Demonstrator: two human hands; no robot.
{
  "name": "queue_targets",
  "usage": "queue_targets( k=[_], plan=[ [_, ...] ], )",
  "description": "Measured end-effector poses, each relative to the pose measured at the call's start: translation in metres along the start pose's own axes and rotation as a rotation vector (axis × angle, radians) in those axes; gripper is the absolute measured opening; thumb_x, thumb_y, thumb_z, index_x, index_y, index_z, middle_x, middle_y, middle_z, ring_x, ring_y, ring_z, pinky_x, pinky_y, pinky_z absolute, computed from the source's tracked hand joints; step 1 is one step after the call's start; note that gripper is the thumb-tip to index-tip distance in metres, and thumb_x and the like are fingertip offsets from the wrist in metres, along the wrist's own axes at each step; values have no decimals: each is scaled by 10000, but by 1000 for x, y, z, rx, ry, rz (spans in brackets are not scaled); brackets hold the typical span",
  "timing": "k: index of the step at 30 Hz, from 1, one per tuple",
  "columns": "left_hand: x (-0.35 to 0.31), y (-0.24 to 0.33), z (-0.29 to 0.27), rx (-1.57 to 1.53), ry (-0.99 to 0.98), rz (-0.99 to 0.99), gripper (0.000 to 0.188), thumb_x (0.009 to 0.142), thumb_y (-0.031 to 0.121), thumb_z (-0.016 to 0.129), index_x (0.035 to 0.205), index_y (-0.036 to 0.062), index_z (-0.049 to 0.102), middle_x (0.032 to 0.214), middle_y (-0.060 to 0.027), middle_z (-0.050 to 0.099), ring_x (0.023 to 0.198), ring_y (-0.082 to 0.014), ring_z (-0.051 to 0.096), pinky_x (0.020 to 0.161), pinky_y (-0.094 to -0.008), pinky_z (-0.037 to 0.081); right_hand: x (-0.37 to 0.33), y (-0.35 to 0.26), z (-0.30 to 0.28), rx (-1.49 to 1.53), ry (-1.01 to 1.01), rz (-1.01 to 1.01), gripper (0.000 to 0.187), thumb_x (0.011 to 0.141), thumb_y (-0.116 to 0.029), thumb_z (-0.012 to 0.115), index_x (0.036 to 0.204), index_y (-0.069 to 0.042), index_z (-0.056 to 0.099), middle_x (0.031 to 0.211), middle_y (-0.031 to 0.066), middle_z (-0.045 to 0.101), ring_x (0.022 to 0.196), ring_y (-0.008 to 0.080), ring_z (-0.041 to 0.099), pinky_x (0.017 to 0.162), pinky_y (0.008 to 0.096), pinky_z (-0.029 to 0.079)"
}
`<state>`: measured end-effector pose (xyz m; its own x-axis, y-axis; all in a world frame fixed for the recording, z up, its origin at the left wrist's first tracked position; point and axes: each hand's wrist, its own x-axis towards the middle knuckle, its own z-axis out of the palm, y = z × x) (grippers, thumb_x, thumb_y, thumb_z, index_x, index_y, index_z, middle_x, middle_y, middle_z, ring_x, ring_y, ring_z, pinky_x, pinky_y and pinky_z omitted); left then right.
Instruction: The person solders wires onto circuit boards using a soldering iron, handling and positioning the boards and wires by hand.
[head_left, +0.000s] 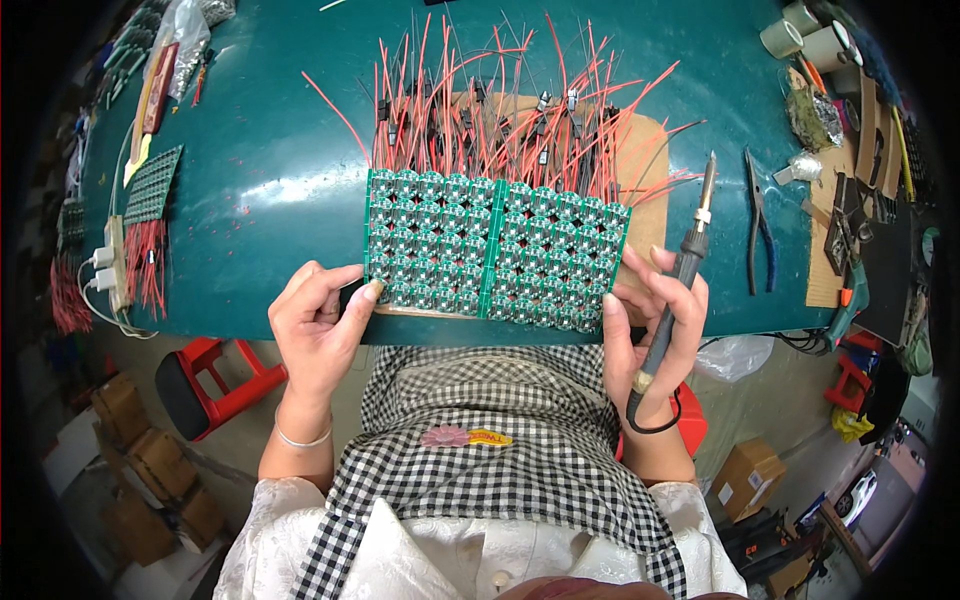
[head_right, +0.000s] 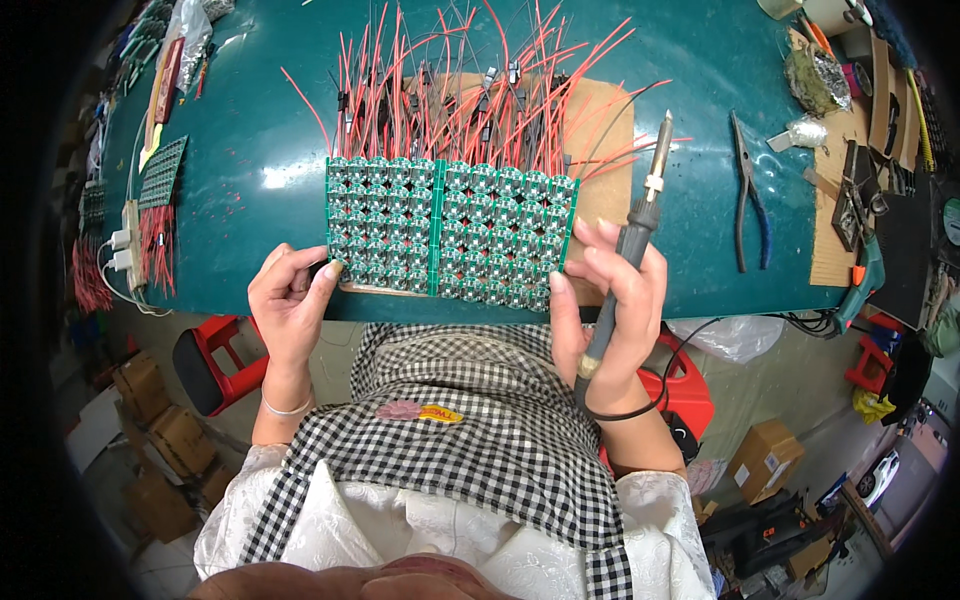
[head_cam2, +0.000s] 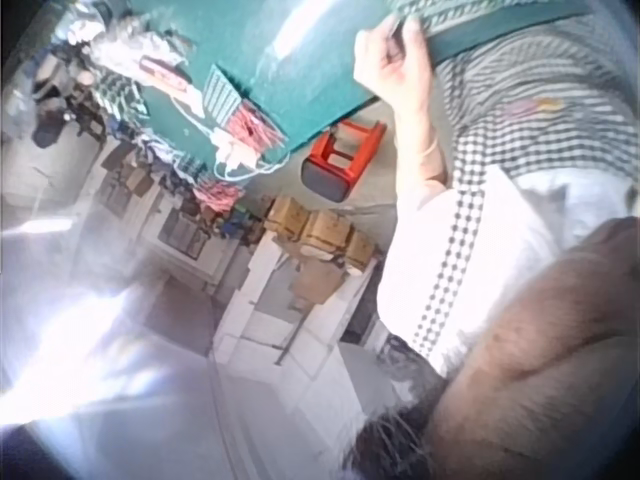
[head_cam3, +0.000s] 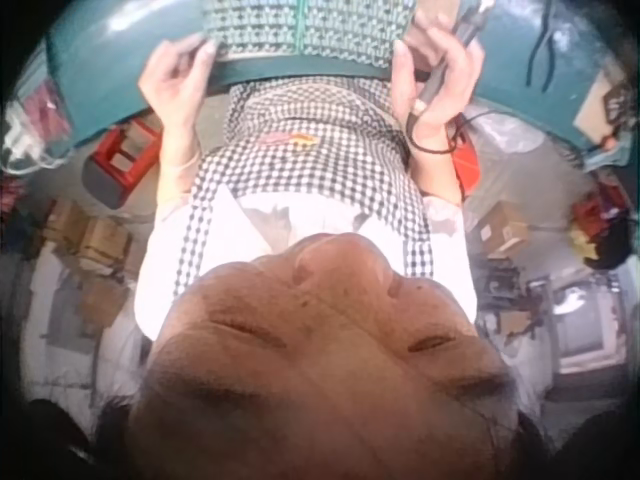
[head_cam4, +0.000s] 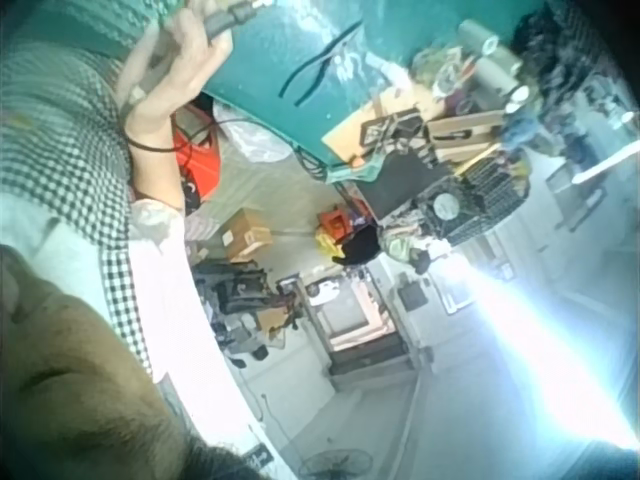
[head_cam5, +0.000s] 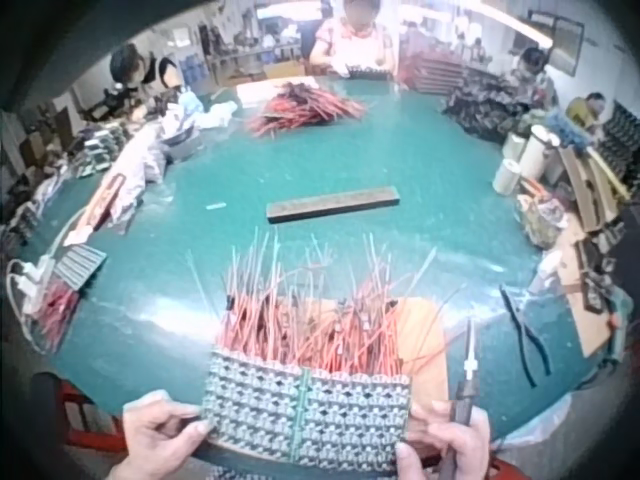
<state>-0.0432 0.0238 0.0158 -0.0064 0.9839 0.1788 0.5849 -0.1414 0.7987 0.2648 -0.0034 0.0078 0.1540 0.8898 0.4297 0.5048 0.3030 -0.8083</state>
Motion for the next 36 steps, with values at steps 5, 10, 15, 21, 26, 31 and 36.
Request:
queue_targets(
  k=[5, 10, 15, 21, 26, 31, 36],
  plan=[
    [1, 14, -1, 104, 89, 78, 151, 791, -29, 805, 918, -22, 723, 682, 43, 396, 590, -49, 321, 512, -241, 230, 6, -1, 3, 53, -46, -2, 543, 835, 156, 681, 1291, -28, 449, 1383, 207, 426, 1213, 352, 631, 826, 329, 637],
    [12, 78, 10, -21, -84, 415, 465, 658, 251, 930, 1042, 62, 746, 645, -23, 625, 501, -146, 536, 458, -275, 424, 9, -14, 2, 190, 27, -57, 684, 775, 166, 732, 1322, -76, 398, 1377, 216, 385, 1195, 371, 627, 757, 307, 639],
    [24, 96, 37, -64, -299, 473, 994, 599, 452, 909, 1377, -43, 539, 943, -112, 615, 655, -232, 626, 577, -333, 537, 18, -47, -2, 278, -48, -180, 698, 759, 164, 748, 1305, -109, 409, 1336, 206, 394, 1207, 434, 615, 749, 342, 662],
    [31, 94, 26, 208, -297, 432, 832, 691, 73, 783, 1463, 55, 472, 1046, -140, 591, 713, -306, 662, 594, -392, 552, 38, -65, 5, 325, -80, -326, 625, 799, 113, 751, 1276, -107, 413, 1323, 208, 401, 1188, 441, 630, 789, 366, 657],
    [61, 89, -5, 53, 56, 527, 522, 770, 20, 766, 1271, -7, 622, 893, -159, 621, 752, -344, 614, 688, -365, 513, 70, -71, 11, 231, 26, -540, 518, 855, 79, 719, 1249, -111, 442, 1276, 202, 454, 1054, 349, 706, 814, 376, 618],
    [63, 61, -42, -731, -6, 79, 260, 993, 211, 691, 1133, -9, 682, 1093, -63, 718, 889, -138, 655, 818, -290, 525, 84, -72, 25, 252, 75, -584, 458, 843, 94, 706, 1209, -98, 508, 1205, 208, 527, 938, 297, 740, 845, 373, 574],
    [48, 60, -32, -1072, 53, -173, 319, 992, 247, 687, 1192, 2, 651, 1111, -78, 718, 941, -141, 683, 857, -311, 549, 102, -86, 52, 195, -38, -698, 472, 837, 129, 678, 1226, -70, 500, 1224, 214, 507, 982, 263, 698, 843, 359, 591]
  ],
)
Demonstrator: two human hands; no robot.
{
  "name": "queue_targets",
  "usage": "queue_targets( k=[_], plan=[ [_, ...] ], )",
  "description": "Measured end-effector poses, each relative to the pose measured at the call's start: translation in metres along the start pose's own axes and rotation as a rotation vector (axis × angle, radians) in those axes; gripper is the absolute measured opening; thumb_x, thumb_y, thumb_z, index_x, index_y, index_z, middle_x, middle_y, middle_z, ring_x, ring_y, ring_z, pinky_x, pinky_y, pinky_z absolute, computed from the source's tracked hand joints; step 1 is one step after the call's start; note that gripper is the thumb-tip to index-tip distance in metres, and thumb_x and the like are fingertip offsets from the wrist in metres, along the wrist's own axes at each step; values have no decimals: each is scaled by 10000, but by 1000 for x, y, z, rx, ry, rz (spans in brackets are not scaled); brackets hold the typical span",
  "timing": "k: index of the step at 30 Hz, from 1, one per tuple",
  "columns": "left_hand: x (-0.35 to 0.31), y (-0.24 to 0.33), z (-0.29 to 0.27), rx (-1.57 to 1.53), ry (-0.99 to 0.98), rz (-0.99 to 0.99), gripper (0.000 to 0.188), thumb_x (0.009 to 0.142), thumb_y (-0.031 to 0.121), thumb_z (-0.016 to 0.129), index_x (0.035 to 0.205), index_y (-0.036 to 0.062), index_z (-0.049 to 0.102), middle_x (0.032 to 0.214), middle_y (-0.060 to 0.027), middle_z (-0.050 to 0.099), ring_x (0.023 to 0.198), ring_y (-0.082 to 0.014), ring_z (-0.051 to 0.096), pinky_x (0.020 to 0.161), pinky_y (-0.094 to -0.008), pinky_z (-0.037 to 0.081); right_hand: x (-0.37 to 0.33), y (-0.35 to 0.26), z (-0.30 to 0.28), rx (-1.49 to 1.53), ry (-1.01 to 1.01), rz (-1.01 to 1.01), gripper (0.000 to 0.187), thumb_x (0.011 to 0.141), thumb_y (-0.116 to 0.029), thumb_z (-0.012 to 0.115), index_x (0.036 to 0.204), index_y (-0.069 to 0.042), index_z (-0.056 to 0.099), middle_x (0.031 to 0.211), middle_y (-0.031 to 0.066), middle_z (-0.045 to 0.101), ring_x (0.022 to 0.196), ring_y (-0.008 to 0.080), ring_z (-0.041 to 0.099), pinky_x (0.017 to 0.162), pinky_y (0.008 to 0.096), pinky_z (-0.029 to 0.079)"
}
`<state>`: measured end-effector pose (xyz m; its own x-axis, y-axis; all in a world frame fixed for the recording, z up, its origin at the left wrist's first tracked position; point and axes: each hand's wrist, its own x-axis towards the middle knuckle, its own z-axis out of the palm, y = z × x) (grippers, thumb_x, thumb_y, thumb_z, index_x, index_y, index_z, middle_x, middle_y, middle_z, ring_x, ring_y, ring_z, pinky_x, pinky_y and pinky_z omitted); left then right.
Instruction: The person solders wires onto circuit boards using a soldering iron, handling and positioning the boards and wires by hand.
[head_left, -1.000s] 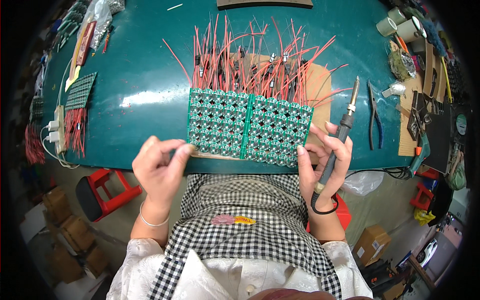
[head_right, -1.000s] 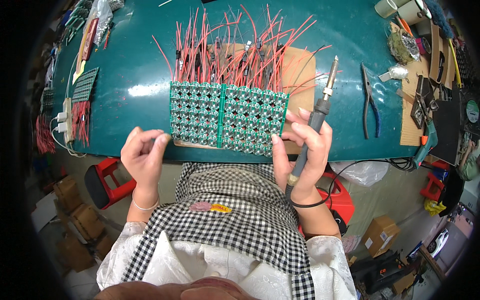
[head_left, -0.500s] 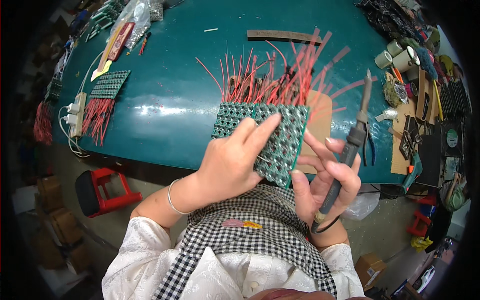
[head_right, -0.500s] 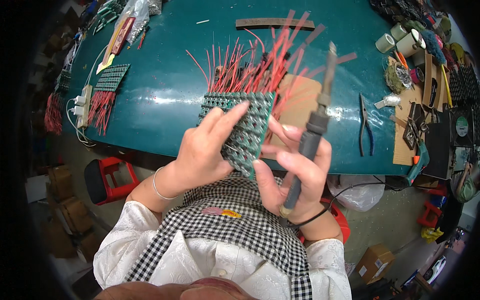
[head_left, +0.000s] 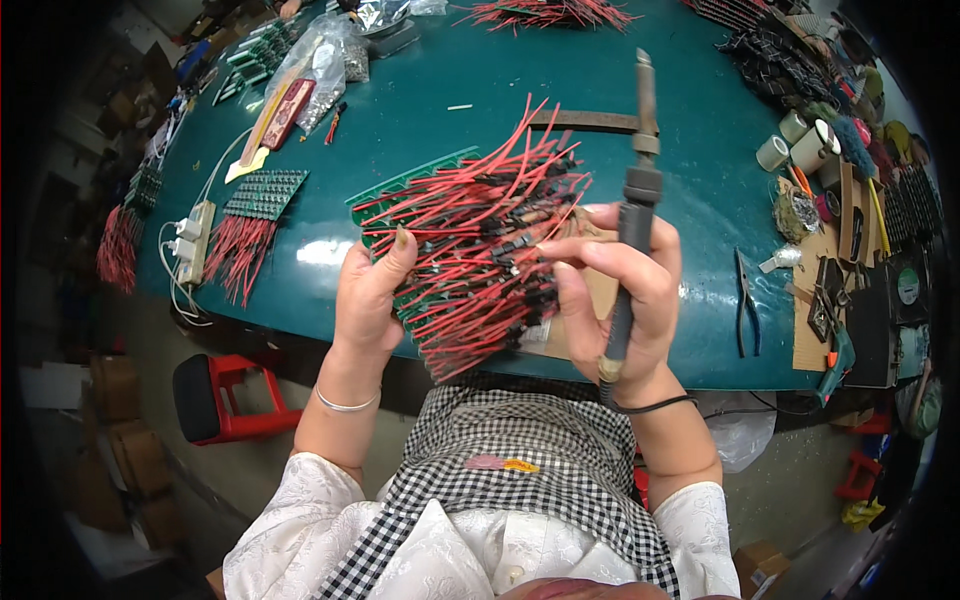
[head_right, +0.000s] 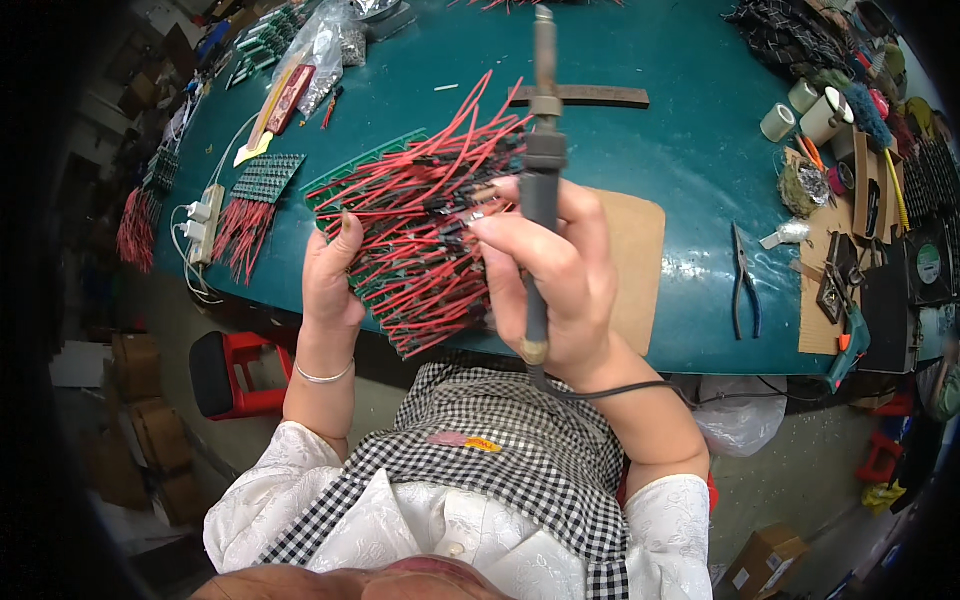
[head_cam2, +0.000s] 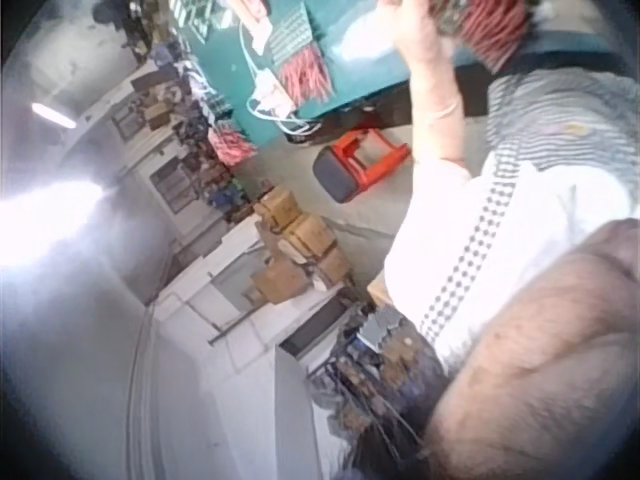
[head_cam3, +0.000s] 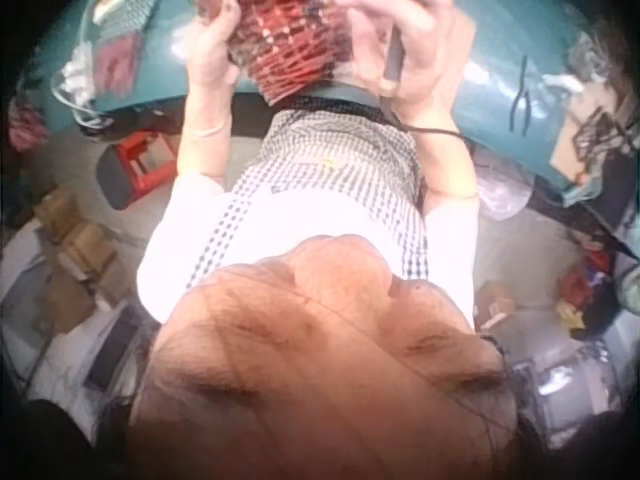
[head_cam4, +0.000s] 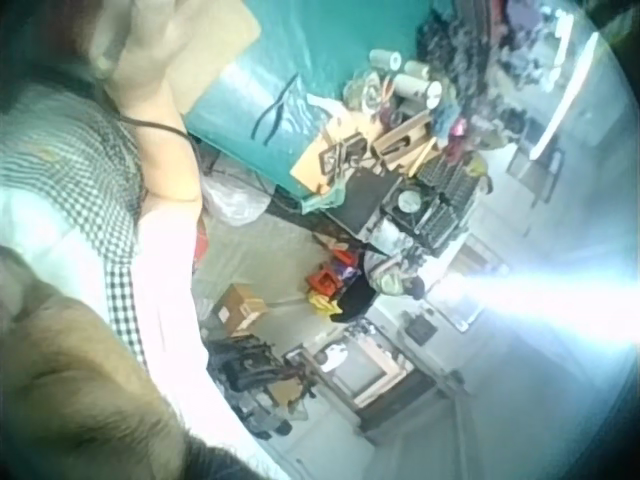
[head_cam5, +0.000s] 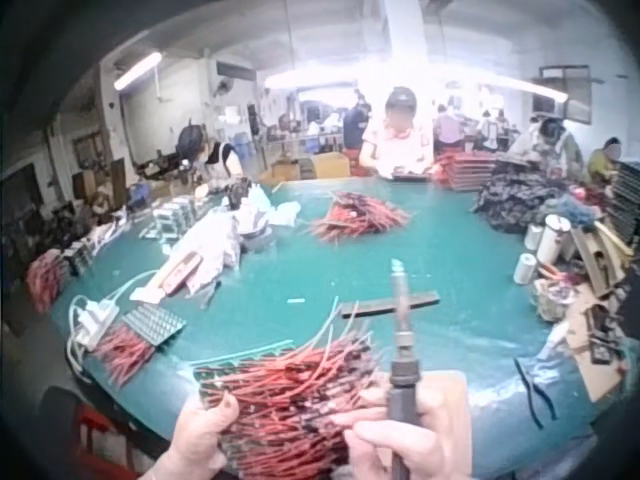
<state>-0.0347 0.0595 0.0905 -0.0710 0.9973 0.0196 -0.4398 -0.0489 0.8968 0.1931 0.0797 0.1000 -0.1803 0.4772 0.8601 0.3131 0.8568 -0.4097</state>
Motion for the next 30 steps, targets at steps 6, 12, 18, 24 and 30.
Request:
queue_targets(
  k=[6, 12, 18, 24, 30],
  plan=[
    [-8, -20, -2, -85, -89, -115, 370, 981, 266, 701, 1221, -7, 636, 1150, -91, 710, 1011, -144, 673, 891, -324, 543, -7, 21, 27, 88, -105, 16, 367, 882, 158, 615, 1175, -58, 569, 1176, 213, 571, 878, 246, 709, 738, 318, 616],
    [-6, -21, -5, -64, -135, -135, 435, 963, 272, 724, 1264, -24, 617, 1196, -115, 701, 1057, -173, 669, 927, -342, 537, 1, 35, 44, 71, 99, 25, 420, 765, 131, 698, 1117, -98, 691, 1150, 158, 622, 788, 244, 703, 605, 325, 572],
    [-4, -21, -8, -88, -151, -162, 478, 956, 293, 730, 1282, -34, 605, 1202, -124, 698, 1075, -182, 668, 939, -349, 536, 3, 39, 37, 27, -70, 28, 471, 749, 137, 728, 1162, -74, 643, 1194, 176, 597, 879, 240, 703, 650, 321, 603],
    [-1, -22, -4, -101, -189, -163, 552, 945, 320, 738, 1326, -40, 565, 1245, -132, 677, 1118, -201, 658, 973, -368, 525, -1, 37, 32, 45, -107, 73, 457, 746, 132, 737, 1147, -69, 647, 1165, 162, 587, 887, 246, 702, 656, 319, 604],
    [-1, -21, -3, -109, -205, -179, 565, 934, 306, 752, 1339, -32, 549, 1261, -129, 668, 1130, -209, 654, 987, -371, 521, -8, 37, 33, 2, -15, 76, 380, 760, 112, 727, 1089, -73, 690, 1071, 135, 600, 842, 256, 706, 649, 350, 592]
  ],
)
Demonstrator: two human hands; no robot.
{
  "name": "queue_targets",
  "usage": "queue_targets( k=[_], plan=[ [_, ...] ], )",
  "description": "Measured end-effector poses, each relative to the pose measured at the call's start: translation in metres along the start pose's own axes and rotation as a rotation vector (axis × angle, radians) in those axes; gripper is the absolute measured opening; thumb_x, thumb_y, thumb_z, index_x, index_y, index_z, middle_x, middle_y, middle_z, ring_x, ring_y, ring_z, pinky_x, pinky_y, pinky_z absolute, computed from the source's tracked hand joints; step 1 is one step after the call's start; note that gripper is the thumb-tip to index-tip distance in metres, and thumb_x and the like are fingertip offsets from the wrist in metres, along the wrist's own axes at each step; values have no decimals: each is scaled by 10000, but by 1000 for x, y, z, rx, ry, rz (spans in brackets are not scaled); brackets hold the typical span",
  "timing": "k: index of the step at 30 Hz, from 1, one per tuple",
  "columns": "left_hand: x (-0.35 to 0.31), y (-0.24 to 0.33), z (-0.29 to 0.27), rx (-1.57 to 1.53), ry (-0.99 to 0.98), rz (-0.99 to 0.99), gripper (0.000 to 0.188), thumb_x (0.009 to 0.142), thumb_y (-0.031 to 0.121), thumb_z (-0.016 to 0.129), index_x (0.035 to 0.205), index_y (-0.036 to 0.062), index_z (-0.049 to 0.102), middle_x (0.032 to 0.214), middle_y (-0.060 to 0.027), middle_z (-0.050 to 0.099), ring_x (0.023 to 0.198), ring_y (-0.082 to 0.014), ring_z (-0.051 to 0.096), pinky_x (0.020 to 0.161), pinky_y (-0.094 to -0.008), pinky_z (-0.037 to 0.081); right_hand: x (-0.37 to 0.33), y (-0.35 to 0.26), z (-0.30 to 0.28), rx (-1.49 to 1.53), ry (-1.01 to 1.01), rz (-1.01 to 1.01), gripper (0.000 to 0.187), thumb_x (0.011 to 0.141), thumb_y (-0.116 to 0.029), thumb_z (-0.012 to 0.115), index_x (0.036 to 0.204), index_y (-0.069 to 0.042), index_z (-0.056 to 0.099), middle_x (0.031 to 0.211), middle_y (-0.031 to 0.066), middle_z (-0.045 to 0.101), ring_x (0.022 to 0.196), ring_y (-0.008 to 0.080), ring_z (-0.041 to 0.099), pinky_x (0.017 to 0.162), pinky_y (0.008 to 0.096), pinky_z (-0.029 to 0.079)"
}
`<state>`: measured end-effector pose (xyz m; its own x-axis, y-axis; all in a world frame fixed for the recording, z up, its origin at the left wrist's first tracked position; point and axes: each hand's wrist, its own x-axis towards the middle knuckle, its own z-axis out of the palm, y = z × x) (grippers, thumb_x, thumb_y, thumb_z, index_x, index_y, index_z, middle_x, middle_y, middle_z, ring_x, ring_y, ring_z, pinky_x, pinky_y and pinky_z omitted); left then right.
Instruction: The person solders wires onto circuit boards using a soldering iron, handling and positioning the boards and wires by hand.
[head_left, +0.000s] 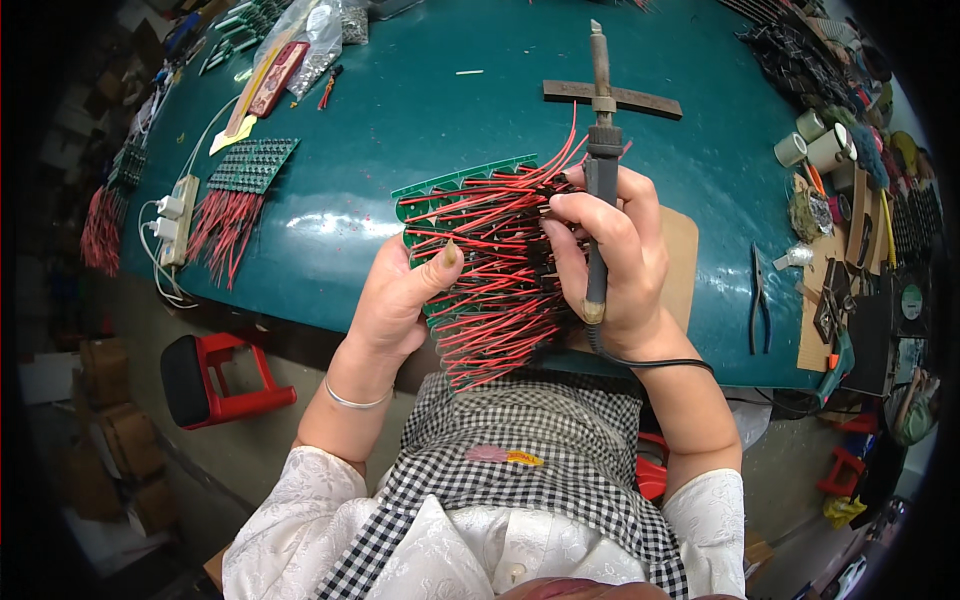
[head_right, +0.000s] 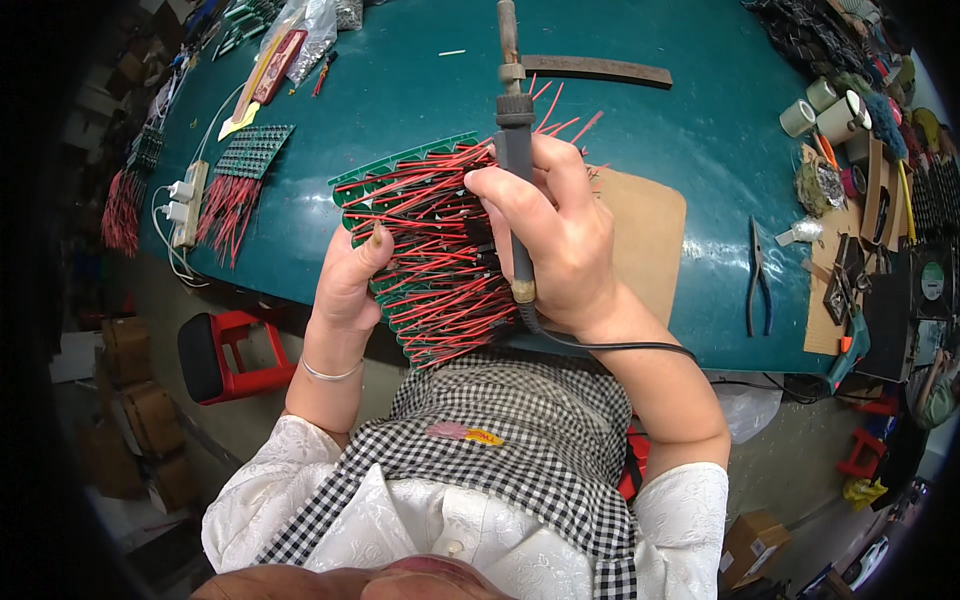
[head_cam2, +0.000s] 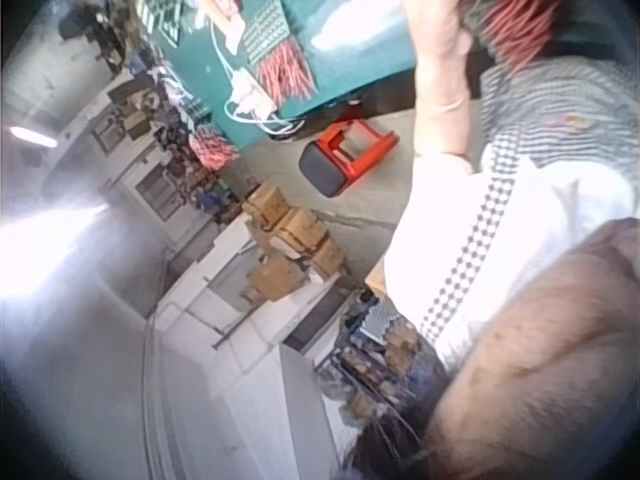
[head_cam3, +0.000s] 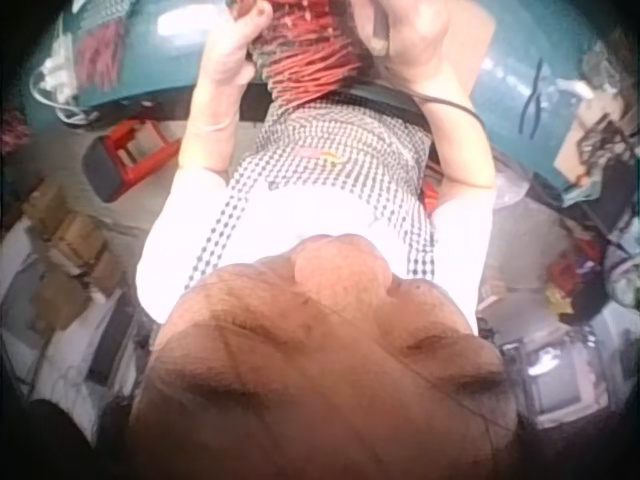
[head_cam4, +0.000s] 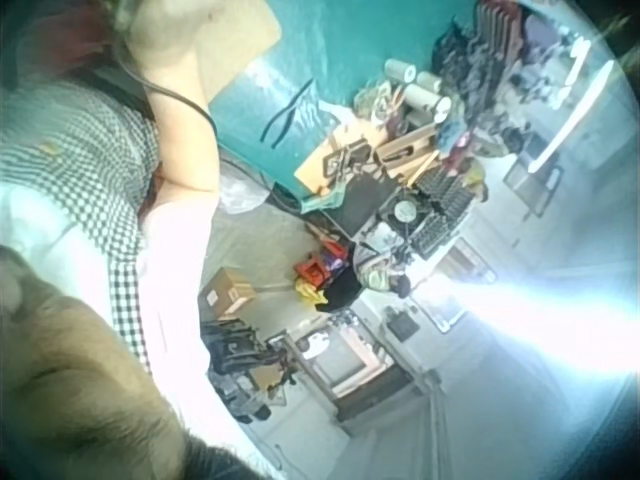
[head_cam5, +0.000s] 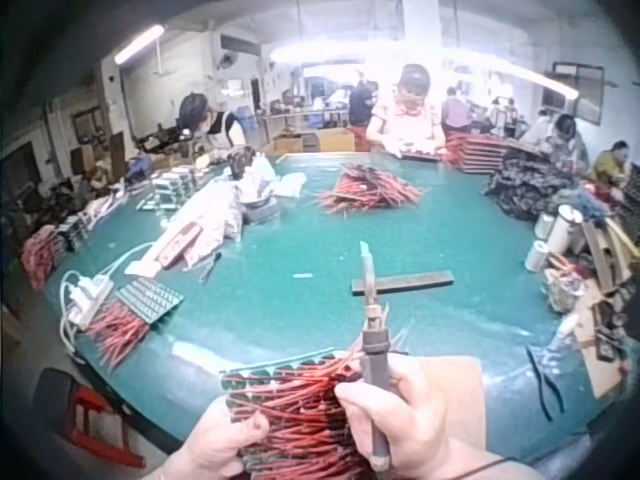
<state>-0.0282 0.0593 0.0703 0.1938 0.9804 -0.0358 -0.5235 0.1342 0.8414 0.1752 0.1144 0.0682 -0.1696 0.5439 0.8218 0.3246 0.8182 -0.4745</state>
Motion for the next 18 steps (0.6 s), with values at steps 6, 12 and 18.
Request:
queue_targets(
  k=[6, 12, 18],
  plan=[
    [0, -1, -2, 3, 26, -2, 565, 921, 286, 769, 1335, -30, 549, 1266, -129, 666, 1136, -213, 652, 990, -371, 518, 4, 0, -5, 36, -79, 52, 420, 750, 117, 715, 1115, -87, 673, 1066, 138, 604, 797, 259, 690, 630, 355, 578],
    [0, 1, 1, 13, 19, -1, 559, 925, 283, 764, 1337, -27, 549, 1269, -128, 664, 1137, -212, 650, 990, -374, 518, 5, -2, -6, 73, -100, 130, 464, 726, 132, 695, 1130, -93, 658, 1074, 133, 600, 793, 276, 677, 637, 377, 567],
    [2, 1, 2, 12, 1, 6, 548, 930, 275, 758, 1338, -26, 550, 1263, -129, 666, 1132, -207, 652, 983, -371, 523, 6, 3, -8, -11, -121, 99, 477, 724, 153, 701, 1140, -72, 638, 1110, 125, 579, 774, 200, 663, 600, 313, 556]
  ],
)
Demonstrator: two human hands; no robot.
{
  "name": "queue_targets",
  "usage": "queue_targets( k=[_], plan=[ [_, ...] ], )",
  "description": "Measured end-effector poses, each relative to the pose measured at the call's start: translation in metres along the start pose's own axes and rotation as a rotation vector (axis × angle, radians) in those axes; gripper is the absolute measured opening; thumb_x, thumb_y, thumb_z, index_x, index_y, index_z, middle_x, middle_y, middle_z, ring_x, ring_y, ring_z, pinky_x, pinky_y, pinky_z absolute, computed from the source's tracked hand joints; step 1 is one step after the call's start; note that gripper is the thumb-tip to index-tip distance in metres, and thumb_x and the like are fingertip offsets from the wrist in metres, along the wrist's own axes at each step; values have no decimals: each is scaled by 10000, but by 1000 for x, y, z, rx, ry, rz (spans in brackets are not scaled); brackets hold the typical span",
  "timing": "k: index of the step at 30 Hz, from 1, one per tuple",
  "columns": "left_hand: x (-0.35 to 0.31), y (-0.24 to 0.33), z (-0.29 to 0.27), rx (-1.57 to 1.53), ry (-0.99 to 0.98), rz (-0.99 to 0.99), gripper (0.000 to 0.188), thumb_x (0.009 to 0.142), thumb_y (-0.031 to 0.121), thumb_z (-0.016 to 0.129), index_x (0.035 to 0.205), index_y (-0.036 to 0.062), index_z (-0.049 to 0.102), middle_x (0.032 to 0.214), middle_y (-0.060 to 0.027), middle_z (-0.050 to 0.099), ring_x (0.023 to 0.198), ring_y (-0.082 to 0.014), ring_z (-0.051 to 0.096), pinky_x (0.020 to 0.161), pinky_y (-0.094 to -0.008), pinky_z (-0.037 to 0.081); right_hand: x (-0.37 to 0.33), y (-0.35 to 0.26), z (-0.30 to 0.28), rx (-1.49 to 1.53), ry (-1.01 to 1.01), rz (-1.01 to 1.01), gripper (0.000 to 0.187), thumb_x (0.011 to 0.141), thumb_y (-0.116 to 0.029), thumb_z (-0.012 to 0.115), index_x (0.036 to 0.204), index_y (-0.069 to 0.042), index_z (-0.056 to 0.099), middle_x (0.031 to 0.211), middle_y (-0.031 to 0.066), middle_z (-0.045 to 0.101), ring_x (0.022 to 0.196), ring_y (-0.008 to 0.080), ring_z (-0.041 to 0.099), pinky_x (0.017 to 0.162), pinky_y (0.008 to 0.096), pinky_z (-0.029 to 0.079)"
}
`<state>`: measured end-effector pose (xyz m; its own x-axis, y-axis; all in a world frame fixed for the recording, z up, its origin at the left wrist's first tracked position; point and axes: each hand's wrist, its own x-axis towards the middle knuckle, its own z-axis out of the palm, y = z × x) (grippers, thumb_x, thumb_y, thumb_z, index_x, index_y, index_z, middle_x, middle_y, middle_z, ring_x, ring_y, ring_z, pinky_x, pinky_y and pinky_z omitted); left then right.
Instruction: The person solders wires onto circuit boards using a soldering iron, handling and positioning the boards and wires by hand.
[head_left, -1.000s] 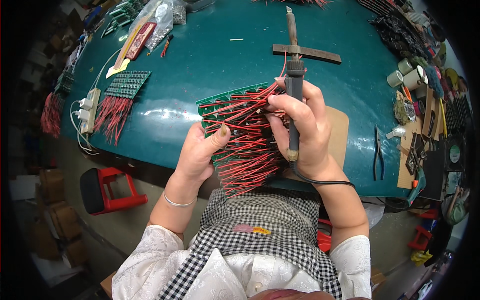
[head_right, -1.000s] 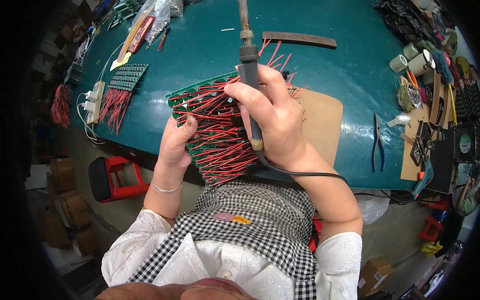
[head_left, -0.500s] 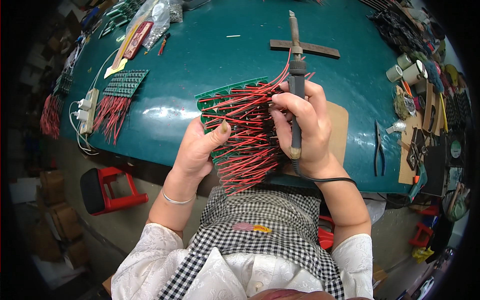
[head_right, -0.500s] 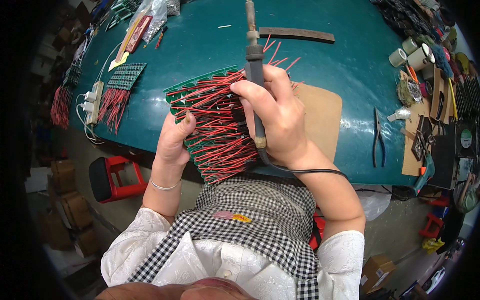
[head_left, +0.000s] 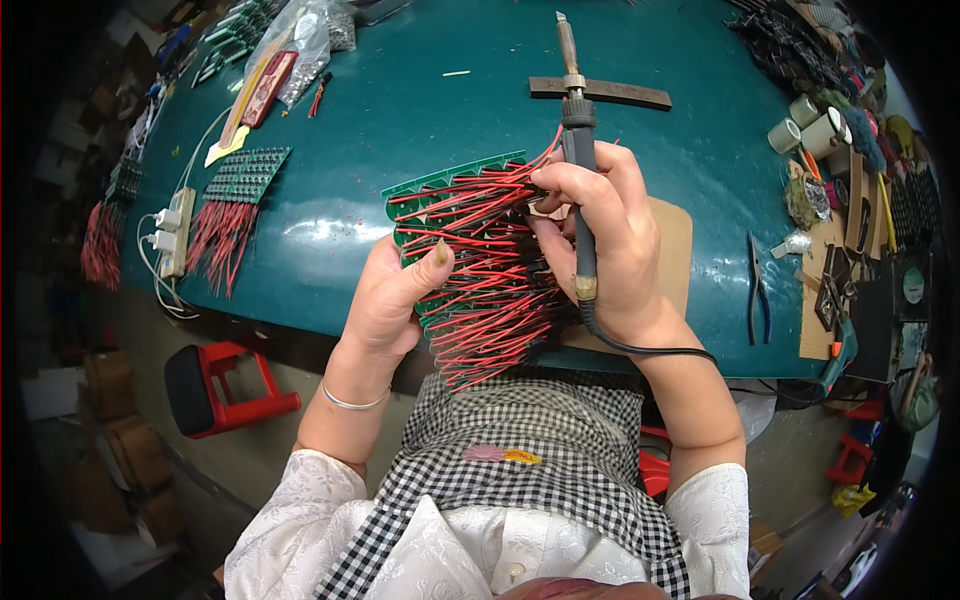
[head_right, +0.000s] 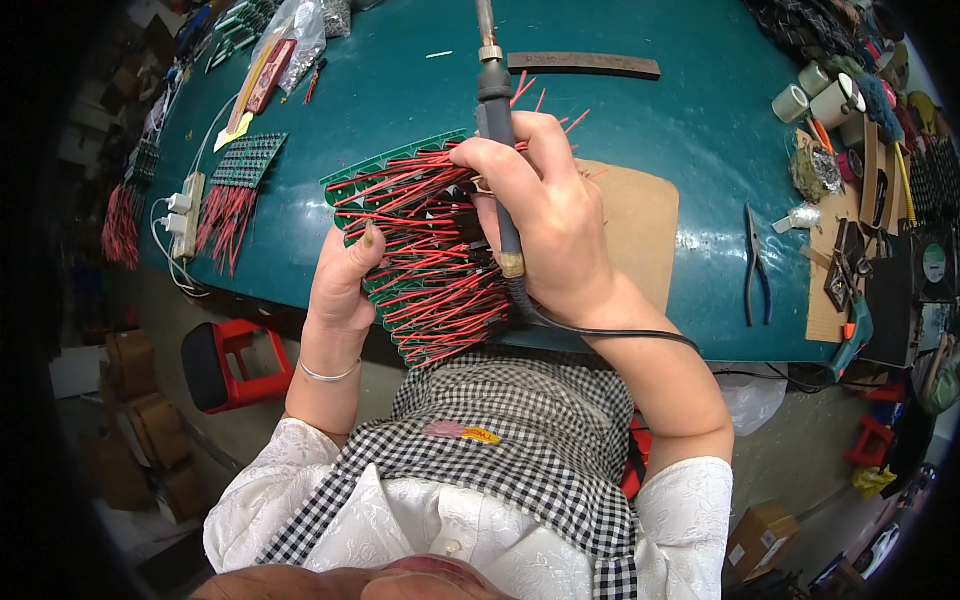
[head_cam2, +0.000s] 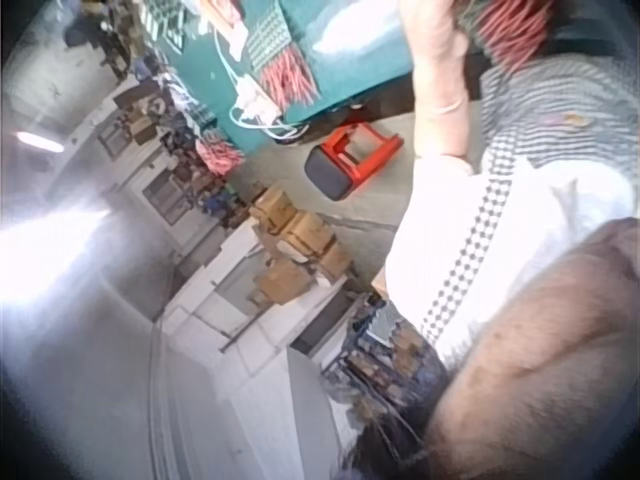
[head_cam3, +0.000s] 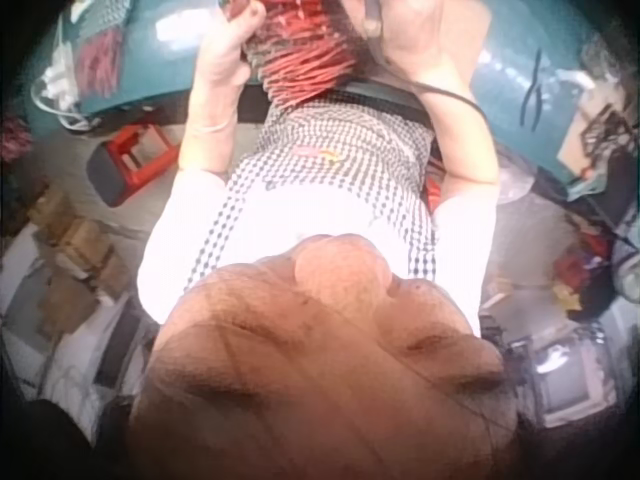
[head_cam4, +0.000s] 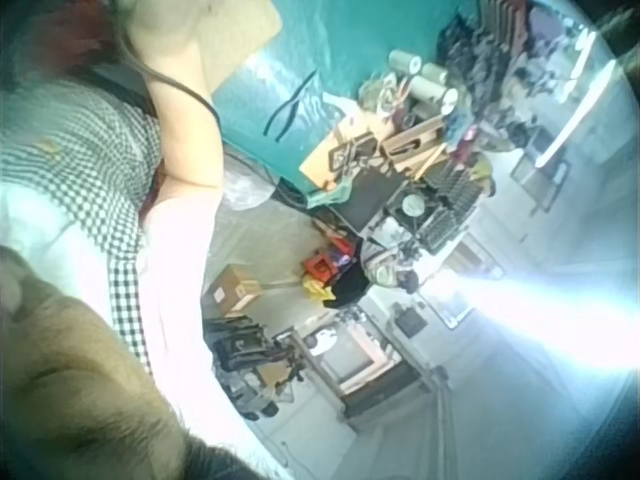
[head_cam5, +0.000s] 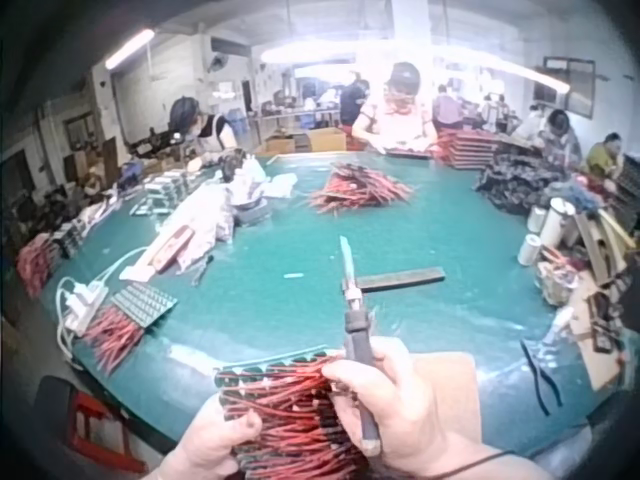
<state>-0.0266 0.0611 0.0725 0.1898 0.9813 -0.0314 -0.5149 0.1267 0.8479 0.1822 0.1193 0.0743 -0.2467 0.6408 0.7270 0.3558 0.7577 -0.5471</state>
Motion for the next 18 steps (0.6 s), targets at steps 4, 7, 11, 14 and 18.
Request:
queue_targets(
  k=[4, 7, 11, 14, 18],
  plan=[
    [0, 1, 1, -17, 7, -15, 524, 937, 255, 751, 1333, -25, 555, 1254, -128, 669, 1114, -199, 658, 969, -362, 530, 1, -1, -2, -45, -61, -69, 495, 716, 196, 695, 1140, -48, 621, 1130, 130, 571, 799, 159, 670, 604, 267, 579],
    [1, 1, 6, -15, 28, -18, 496, 938, 243, 750, 1315, -24, 569, 1231, -122, 680, 1092, -189, 665, 953, -355, 535, 2, -1, -6, -61, -106, -63, 500, 701, 199, 696, 1131, -45, 623, 1133, 135, 578, 779, 172, 678, 615, 277, 586],
    [3, 1, 5, -3, 34, -29, 459, 930, 241, 761, 1272, -20, 601, 1181, -108, 700, 1049, -172, 674, 930, -344, 540, 4, -1, -6, 12, -72, 17, 441, 744, 84, 689, 1142, -100, 647, 1099, 130, 582, 773, 292, 682, 639, 391, 569],
    [4, 1, 5, 17, 42, -39, 454, 923, 245, 769, 1256, -20, 611, 1165, -102, 704, 1028, -166, 676, 923, -337, 539, 2, 0, -6, -49, -98, 41, 446, 751, 75, 682, 1155, -110, 646, 1095, 126, 595, 782, 300, 689, 651, 397, 571],
    [2, -1, 5, 52, 55, -28, 489, 899, 248, 796, 1259, -21, 603, 1171, -97, 702, 1031, -161, 671, 919, -338, 538, 1, -4, -7, -80, -95, 76, 442, 758, 74, 674, 1155, -120, 651, 1089, 118, 606, 819, 306, 695, 670, 400, 576]
  ],
)
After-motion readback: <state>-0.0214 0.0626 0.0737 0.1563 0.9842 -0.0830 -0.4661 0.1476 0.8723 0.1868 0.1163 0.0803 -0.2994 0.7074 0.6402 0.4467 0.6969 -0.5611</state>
